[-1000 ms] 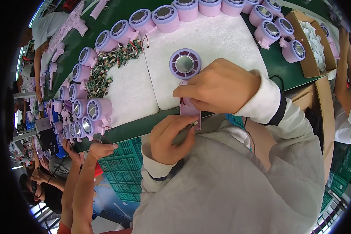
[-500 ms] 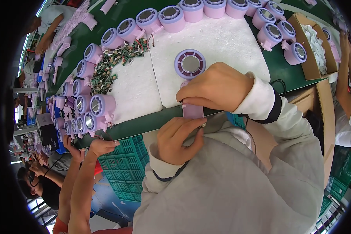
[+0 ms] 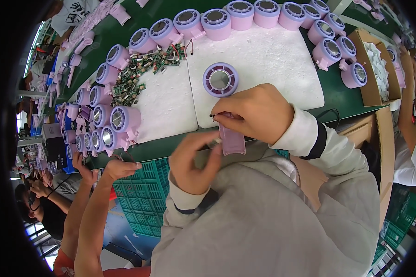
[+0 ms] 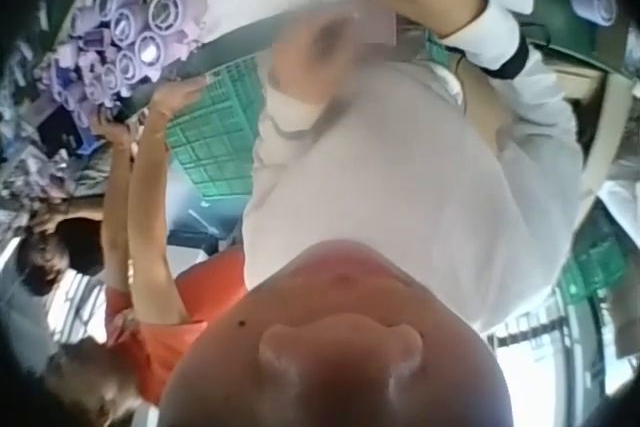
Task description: The person assembles handheld fans by connecting wires from a fan body to a circuit board and fitting the board into the handle. They then snap a handle cover onto the fan body and place the completed fan on the table.
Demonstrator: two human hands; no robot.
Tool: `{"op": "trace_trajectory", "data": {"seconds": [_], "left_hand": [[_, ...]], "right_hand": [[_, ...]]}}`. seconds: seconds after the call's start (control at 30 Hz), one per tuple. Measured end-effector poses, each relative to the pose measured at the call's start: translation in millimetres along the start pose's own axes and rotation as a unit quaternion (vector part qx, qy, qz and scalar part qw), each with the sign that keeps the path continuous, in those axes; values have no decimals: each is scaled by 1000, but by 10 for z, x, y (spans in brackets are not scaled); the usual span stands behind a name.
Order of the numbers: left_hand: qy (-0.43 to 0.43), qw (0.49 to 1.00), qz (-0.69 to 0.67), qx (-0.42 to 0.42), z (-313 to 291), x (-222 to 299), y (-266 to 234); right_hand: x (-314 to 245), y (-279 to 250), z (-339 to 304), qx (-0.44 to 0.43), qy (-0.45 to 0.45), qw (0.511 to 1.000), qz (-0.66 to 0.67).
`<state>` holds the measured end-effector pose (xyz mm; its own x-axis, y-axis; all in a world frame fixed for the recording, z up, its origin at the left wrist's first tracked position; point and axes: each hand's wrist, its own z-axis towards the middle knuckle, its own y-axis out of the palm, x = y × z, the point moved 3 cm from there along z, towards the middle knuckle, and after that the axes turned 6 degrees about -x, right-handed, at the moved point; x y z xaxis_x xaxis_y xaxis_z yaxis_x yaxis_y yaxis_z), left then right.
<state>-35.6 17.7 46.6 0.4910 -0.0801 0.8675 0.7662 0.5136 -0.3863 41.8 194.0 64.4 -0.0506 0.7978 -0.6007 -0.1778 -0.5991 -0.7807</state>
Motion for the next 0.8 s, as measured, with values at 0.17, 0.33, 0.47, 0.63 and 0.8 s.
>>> {"op": "trace_trajectory", "data": {"seconds": [0.17, 0.33, 0.47, 0.63, 0.8], "left_hand": [[-131, 977, -127, 110, 92, -267, -135], [-112, 984, -127, 63, 231, -288, -152], [-81, 991, -95, 42, 258, -301, -138], [-65, 993, -93, 16, 254, -284, -130], [-50, 995, -90, 8, 252, -269, -125]], "right_hand": [[20, 46, -1, 30, -55, 998, -25], [-17, 32, 22, 30, -68, 996, -48], [16, 43, 1, 22, -36, 999, -1], [-9, -35, 8, 27, -12, 999, 41], [-58, -73, 6, 71, -32, 996, 44]]}}
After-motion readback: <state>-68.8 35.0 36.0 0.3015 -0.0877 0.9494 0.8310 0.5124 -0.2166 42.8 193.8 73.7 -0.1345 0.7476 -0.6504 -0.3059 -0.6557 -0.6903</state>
